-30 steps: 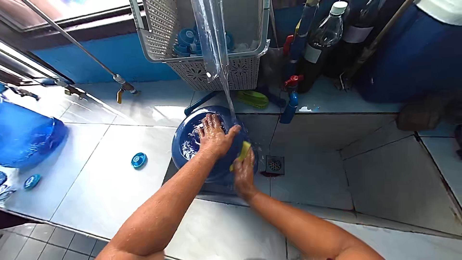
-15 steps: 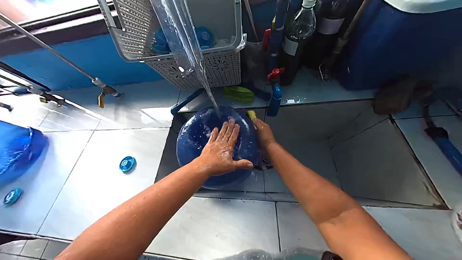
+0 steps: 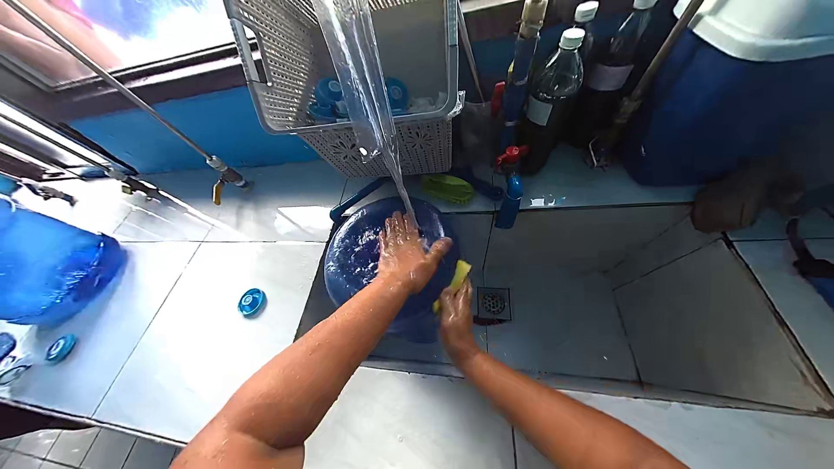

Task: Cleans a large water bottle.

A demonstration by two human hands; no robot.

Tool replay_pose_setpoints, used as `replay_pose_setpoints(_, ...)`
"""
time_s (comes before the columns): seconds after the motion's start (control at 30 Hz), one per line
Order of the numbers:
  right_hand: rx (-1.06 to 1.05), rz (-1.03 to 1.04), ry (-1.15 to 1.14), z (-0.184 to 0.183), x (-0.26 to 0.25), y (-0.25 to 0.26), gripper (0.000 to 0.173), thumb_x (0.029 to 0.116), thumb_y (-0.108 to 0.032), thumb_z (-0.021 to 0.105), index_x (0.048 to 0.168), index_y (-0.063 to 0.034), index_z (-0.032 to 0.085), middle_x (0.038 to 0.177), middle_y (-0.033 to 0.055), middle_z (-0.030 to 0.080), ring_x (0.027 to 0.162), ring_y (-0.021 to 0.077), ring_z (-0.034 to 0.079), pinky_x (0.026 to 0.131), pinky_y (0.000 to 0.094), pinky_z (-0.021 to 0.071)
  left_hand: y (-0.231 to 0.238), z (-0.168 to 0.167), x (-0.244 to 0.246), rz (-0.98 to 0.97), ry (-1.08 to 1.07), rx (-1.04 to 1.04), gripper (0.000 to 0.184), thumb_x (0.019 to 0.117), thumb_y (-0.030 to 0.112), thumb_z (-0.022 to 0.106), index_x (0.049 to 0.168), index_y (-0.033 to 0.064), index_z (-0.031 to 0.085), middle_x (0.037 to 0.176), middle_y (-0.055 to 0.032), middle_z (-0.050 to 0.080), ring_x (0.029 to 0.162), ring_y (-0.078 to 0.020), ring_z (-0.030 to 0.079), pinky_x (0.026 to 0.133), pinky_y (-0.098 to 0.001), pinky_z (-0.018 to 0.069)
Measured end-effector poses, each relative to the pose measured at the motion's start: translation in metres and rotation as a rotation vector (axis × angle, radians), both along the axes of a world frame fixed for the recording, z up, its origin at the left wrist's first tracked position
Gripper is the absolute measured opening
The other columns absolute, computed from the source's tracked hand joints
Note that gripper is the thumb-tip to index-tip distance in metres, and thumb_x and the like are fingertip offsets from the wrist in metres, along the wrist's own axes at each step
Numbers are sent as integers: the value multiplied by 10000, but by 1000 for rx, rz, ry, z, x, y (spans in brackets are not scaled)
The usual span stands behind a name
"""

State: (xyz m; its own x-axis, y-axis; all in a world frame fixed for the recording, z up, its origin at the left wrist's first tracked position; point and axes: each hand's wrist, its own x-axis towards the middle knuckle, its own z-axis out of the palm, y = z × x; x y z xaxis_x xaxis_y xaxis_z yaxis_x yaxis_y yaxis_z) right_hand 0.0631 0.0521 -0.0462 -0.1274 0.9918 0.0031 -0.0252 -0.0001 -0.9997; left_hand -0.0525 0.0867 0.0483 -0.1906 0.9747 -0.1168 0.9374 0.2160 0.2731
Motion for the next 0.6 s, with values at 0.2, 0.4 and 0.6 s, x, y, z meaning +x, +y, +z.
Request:
replay_pose_setpoints(0.2, -133, 152, -39, -5, 35, 77, 482, 1123, -332, 322, 1386, 15, 529, 1291, 236, 616, 1178, 305, 609, 999, 496, 506, -17, -12, 0, -299, 23, -46, 1021, 926, 722, 520, 1620, 31, 230, 1706, -180, 137, 1586, -331, 94, 1257, -590, 78)
replay_pose_setpoints(0.4, -45, 137, -76, 9, 18, 43, 460, 1070, -94, 377, 1441, 176, 416, 1454, 377, 464, 1380, 423, 468, 1174, 498, 359, -5, 2, 4, -12, -55, -14, 1053, 981, 654, 499, 1589, -105, 96, 1657, -337, 89, 1552, -470, 99, 1248, -607, 117)
replay_pose_setpoints(0.6, -94, 62, -89, -1, 18, 44, 483, 1100, -177, 350, 1464, 136, 397, 1456, 346, 474, 1377, 412, 475, 1171, 505, 373, -1, -3, 2, -105, -24, -38, 972, 978, 601, 565, 1604, -43, 194, 1689, -255, 113, 1576, -399, 77, 1249, -624, 56)
